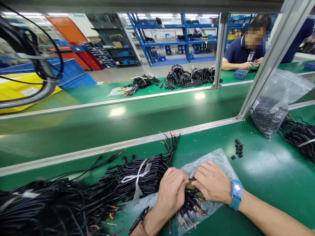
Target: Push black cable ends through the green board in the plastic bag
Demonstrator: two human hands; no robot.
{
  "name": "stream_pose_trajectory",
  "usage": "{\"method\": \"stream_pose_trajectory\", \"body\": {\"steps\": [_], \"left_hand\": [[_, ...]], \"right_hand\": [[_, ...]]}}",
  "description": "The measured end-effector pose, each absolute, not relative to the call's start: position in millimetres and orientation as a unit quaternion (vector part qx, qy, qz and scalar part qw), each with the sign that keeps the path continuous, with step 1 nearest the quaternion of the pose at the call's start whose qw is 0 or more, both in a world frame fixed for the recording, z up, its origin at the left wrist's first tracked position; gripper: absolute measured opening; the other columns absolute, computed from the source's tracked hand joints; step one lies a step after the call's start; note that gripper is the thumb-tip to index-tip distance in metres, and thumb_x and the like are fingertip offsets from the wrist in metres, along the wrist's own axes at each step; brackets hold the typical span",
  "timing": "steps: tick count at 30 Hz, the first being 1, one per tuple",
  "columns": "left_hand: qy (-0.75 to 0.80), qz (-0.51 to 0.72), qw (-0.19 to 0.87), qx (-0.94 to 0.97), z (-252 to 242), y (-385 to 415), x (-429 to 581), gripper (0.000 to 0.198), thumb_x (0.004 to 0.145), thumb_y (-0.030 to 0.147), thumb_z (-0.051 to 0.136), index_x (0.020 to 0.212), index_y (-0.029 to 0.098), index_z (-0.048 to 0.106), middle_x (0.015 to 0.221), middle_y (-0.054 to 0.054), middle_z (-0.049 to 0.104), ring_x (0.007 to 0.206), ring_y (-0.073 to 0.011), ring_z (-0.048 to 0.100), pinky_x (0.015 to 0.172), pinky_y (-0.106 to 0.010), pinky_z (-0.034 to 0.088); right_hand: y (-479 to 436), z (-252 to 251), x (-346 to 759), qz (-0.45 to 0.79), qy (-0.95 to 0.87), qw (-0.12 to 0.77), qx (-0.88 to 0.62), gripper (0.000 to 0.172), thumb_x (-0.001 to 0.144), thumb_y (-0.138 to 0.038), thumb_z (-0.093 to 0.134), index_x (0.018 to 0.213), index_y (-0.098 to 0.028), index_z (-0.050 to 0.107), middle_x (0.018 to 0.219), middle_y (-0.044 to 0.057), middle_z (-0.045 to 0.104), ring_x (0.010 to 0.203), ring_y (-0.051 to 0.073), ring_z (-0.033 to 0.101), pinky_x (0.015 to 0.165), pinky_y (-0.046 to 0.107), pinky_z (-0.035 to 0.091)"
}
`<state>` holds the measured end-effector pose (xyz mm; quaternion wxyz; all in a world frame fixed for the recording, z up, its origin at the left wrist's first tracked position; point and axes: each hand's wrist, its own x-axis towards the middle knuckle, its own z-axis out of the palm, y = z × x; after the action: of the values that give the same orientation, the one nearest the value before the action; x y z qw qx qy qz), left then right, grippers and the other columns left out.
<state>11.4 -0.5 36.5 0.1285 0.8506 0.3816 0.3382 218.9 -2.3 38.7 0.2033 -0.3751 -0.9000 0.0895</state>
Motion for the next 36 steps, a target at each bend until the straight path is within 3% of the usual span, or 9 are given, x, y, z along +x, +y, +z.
{"method": "stream_pose_trajectory", "body": {"steps": [10, 16, 21, 25, 36], "left_hand": [[0.388, 0.344, 0.149, 0.842, 33, -2, 15, 0.027, 0.096, 0.007, 0.036, 0.073, 0.02, 0.043, 0.065, 0.001, 0.049, 0.06, -0.0158, 0.044, 0.07, -0.034, 0.031], [0.393, 0.345, 0.157, 0.838, 33, -3, 16, 0.026, 0.096, 0.008, 0.036, 0.073, 0.021, 0.042, 0.065, 0.001, 0.049, 0.061, -0.016, 0.044, 0.07, -0.035, 0.032], [0.391, 0.354, 0.165, 0.834, 35, -2, 15, 0.025, 0.098, 0.009, 0.037, 0.078, 0.02, 0.046, 0.069, 0.0, 0.053, 0.063, -0.0163, 0.045, 0.072, -0.035, 0.032], [0.385, 0.365, 0.162, 0.832, 35, -1, 15, 0.023, 0.099, 0.011, 0.038, 0.08, 0.02, 0.047, 0.069, 0.001, 0.053, 0.063, -0.0168, 0.045, 0.072, -0.035, 0.032], [0.389, 0.365, 0.152, 0.832, 33, -4, 16, 0.025, 0.096, 0.006, 0.039, 0.076, 0.02, 0.043, 0.068, 0.002, 0.049, 0.062, -0.016, 0.04, 0.071, -0.033, 0.029]], "right_hand": [[1, 29, 207, 0.094, -0.892, 0.239, -0.373, 0.053, 0.111, -0.035, 0.017, 0.078, -0.017, 0.055, 0.075, 0.005, 0.056, 0.078, 0.022, 0.044, 0.074, 0.041, 0.033], [3, 34, 206, 0.155, -0.879, 0.228, -0.389, 0.047, 0.111, -0.034, 0.024, 0.078, -0.018, 0.053, 0.081, 0.004, 0.055, 0.085, 0.022, 0.045, 0.079, 0.041, 0.033], [4, 44, 217, 0.184, -0.859, 0.274, -0.392, 0.029, 0.105, -0.043, 0.043, 0.102, -0.017, 0.055, 0.096, 0.007, 0.057, 0.092, 0.025, 0.047, 0.082, 0.042, 0.036], [3, 44, 222, 0.151, -0.873, 0.271, -0.376, 0.014, 0.103, -0.029, 0.048, 0.103, -0.017, 0.054, 0.097, 0.008, 0.059, 0.094, 0.026, 0.049, 0.084, 0.042, 0.036], [4, 32, 211, 0.08, -0.912, 0.221, -0.336, 0.023, 0.103, -0.021, 0.039, 0.089, -0.016, 0.056, 0.087, 0.007, 0.057, 0.086, 0.024, 0.046, 0.079, 0.04, 0.034]]}}
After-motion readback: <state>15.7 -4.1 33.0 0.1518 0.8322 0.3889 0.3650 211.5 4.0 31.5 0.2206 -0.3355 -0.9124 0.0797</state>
